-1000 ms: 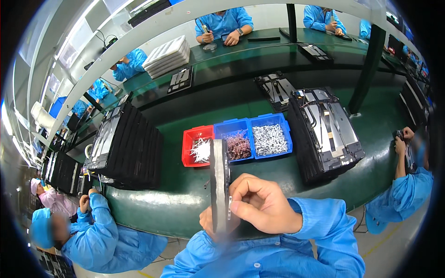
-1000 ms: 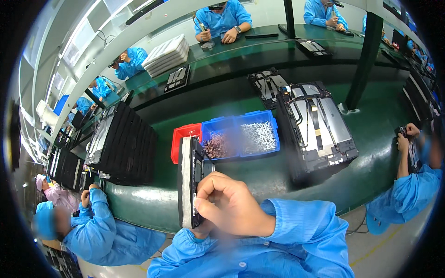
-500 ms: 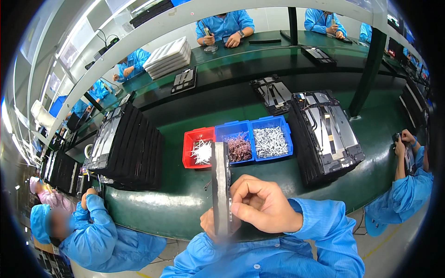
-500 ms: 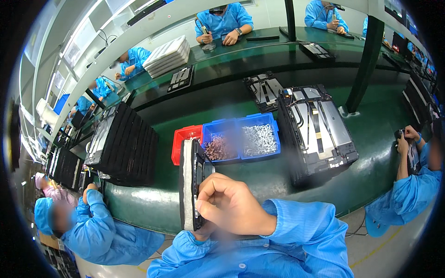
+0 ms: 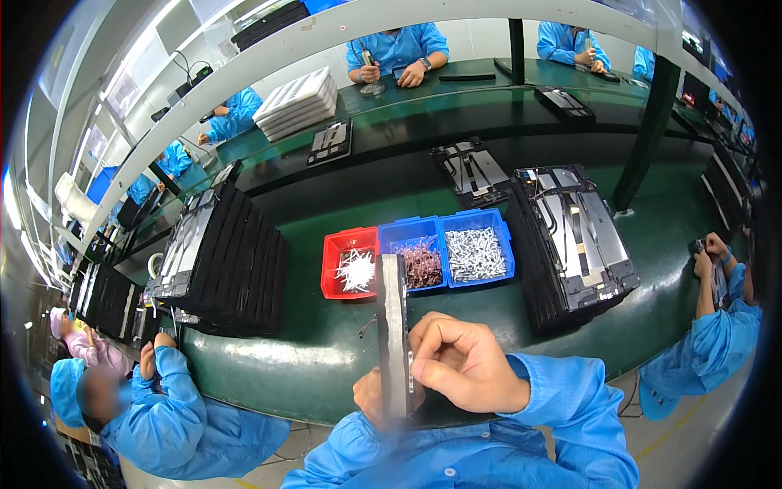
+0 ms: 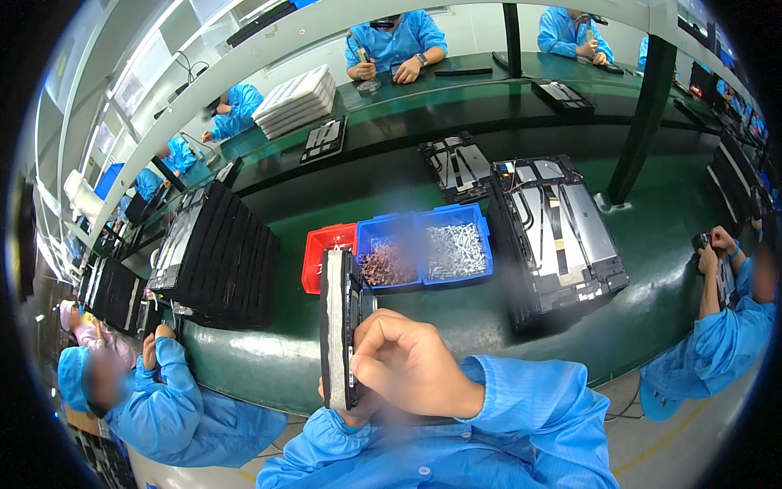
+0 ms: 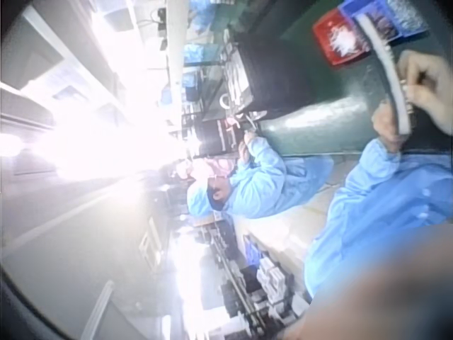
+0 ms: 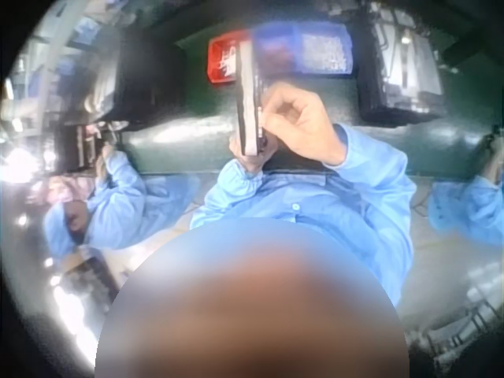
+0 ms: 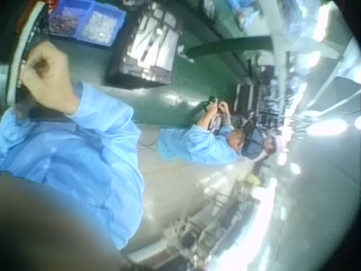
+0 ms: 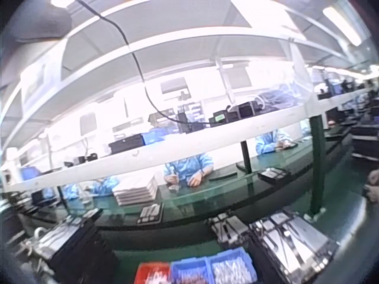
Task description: Assembling electronic components and wiring into a tablet or mobile device chassis at a factory workbench.
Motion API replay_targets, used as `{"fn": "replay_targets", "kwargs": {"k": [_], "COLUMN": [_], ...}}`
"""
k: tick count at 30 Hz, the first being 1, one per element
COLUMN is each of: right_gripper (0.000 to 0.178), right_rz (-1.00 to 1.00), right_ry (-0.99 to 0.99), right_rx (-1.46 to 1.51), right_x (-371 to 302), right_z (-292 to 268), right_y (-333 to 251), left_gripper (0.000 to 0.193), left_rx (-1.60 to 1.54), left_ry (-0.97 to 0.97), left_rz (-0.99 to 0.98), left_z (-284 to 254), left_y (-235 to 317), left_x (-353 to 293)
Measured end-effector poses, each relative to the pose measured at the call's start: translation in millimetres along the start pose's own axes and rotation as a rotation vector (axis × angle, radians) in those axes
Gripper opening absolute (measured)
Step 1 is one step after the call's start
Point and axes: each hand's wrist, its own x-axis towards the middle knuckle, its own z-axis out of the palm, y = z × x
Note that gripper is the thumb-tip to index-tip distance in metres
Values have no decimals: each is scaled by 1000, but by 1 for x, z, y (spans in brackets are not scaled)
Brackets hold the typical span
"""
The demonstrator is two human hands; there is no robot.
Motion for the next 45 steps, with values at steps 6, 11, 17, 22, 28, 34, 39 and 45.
{"fn": "replay_targets", "kwargs": {"k": [6,11,17,22,28,34,39,45], "right_gripper": [7,6,6,7,11,33,46,45], "right_rz": [9,13,289,270,296,103,23,-416], "right_ry": [-16,-47,62,56,92,130,143,225], "right_rx": [-46,-54,81,86,101,76,162,-835], "right_x": [1,1,4,5,4,-15,-26,-21], "right_z": [-3,-7,-3,-3,-1,11,21,-39], "right_y": [-1,-1,-16,-18,-18,7,3,-39], "left_gripper": [30,32,24,22,39,39,25,57], "left_rx": [67,54,89,156,227,103,27,191], "left_ry": [-80,-85,-17,45,-108,-164,-228,157], "left_rz": [-53,-46,55,233,133,152,-54,58], "left_z": [-4,-2,3,7,1,-7,-7,-5], "left_y": [5,4,-1,-4,-18,-7,9,-49], "left_x": [1,-1,-5,-3,-17,-7,3,-40]}}
